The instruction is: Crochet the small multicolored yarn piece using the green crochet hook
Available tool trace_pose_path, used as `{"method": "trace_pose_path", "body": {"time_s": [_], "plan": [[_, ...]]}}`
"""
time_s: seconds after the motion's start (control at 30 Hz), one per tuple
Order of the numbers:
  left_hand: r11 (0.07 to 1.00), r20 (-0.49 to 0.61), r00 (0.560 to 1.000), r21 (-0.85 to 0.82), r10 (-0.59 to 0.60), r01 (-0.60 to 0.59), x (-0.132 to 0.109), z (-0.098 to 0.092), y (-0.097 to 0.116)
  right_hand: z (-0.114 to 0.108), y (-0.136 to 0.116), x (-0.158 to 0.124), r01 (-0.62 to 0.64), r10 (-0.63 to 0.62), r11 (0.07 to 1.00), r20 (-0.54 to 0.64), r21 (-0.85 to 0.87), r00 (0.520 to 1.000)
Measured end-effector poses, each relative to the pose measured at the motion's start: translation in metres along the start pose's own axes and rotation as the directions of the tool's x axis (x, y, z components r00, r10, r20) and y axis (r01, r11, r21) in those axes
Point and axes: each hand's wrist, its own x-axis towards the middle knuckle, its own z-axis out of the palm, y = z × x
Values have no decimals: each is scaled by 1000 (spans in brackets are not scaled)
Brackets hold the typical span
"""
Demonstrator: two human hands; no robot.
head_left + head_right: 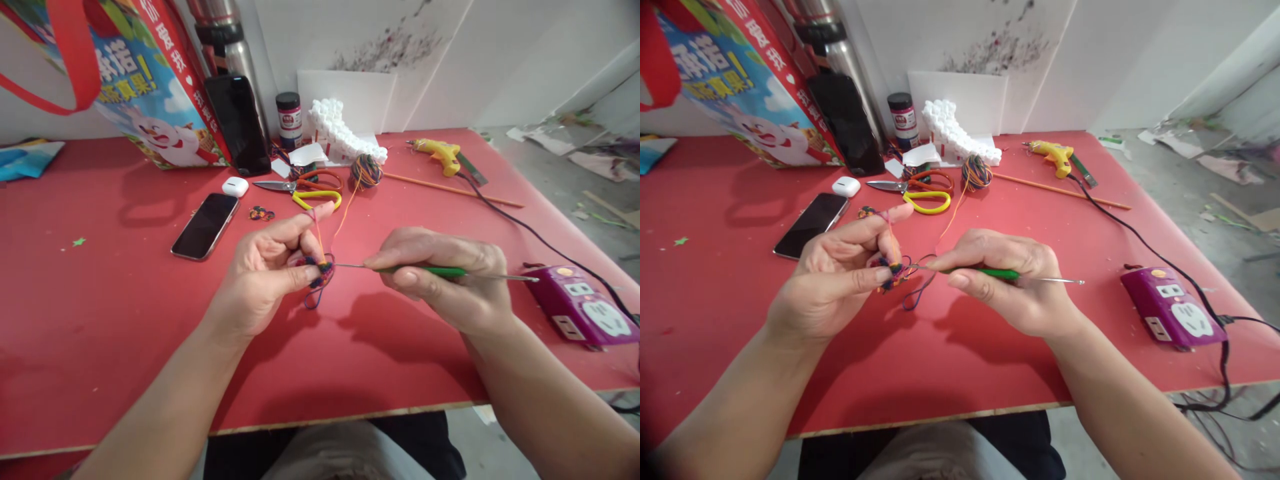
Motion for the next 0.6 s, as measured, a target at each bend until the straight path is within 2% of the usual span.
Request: {"method": "trace_pose_path", "body": {"time_s": [0.2, 0.47, 0.6], "plan": [[999, 28, 999, 25, 25, -26, 0, -4, -5, -2, 1, -1, -65, 65, 997, 2, 32, 998], [997, -3, 999, 54, 47, -46, 1, -3, -5, -4, 1, 0, -61, 63, 997, -33, 37, 998], [992, 25, 997, 104, 76, -78, 2, -4, -7, -4, -1, 0, -71, 73, 997, -44, 41, 996]]}}
